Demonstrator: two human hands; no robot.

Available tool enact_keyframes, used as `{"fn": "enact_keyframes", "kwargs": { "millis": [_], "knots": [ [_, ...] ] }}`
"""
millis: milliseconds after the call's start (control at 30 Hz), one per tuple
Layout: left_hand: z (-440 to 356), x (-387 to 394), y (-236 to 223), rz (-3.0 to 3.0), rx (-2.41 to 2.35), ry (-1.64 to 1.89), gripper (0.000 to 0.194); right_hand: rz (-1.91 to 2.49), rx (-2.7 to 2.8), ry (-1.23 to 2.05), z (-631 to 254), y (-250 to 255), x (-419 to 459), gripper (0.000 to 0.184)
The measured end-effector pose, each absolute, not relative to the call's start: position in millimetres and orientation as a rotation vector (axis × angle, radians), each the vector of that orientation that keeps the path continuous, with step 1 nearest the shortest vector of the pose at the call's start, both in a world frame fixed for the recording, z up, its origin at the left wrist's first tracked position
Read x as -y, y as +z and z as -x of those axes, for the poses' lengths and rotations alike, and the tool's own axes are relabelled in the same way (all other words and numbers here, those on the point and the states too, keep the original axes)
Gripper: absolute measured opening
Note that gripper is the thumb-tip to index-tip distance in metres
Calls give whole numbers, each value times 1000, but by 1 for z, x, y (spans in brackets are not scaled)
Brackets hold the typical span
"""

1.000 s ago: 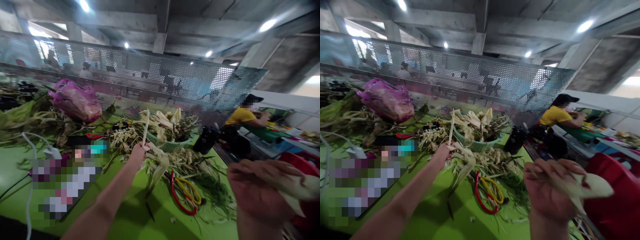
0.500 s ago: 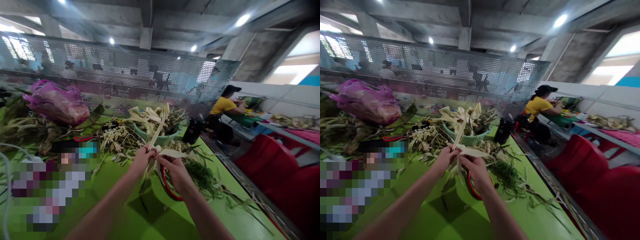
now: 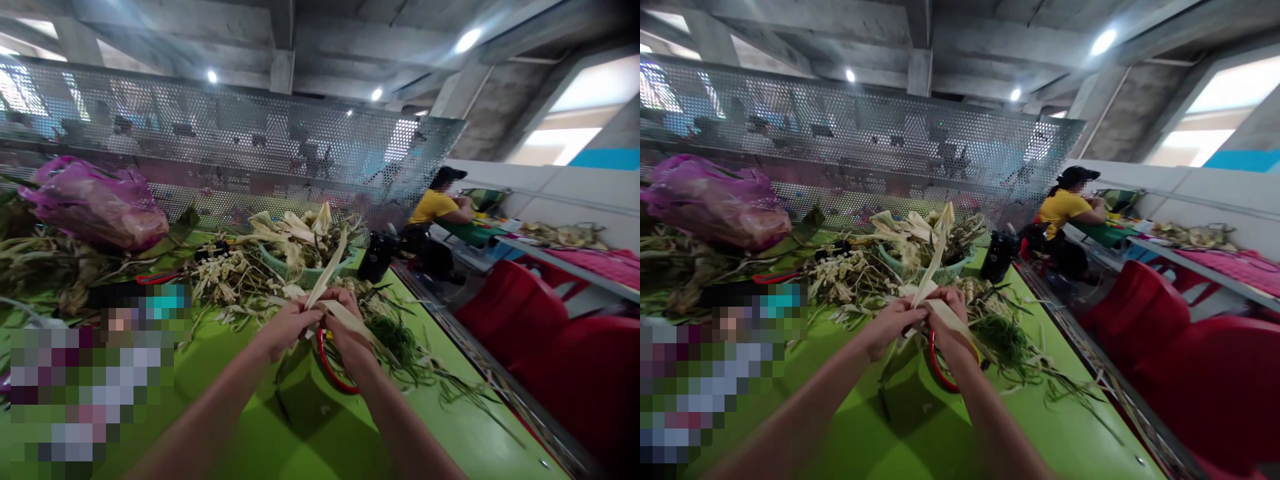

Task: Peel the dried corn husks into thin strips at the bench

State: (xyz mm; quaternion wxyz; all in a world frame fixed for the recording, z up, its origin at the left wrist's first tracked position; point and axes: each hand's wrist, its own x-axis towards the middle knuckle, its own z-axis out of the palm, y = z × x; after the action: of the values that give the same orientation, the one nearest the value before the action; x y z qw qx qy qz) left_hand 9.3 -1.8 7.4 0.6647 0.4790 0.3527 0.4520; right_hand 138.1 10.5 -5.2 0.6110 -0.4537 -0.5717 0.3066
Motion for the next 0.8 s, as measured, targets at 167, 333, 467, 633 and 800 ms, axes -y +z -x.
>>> {"fn": "enact_keyframes", "kwargs": {
  "millis": [167, 333, 467, 633, 800],
  "knots": [
    [-2, 2, 10, -1065, -733, 907, 39, 874, 1293, 1100, -138, -7, -10, 28],
    [9, -2, 10, -1059, -705, 787, 43, 758, 1200, 1458, -146, -4, -7, 33],
    [14, -4, 9, -1016, -738, 763, 47, 847, 1174, 1358, -151, 1, -9, 21],
    [13, -8, 2, -1195, -648, 688, 37, 916, 1278, 1353, -144, 4, -4, 21],
    [26, -19, 5, -1083, -685, 787, 15, 963, 1351, 1067, -145, 11, -11, 37]
  ]
}}
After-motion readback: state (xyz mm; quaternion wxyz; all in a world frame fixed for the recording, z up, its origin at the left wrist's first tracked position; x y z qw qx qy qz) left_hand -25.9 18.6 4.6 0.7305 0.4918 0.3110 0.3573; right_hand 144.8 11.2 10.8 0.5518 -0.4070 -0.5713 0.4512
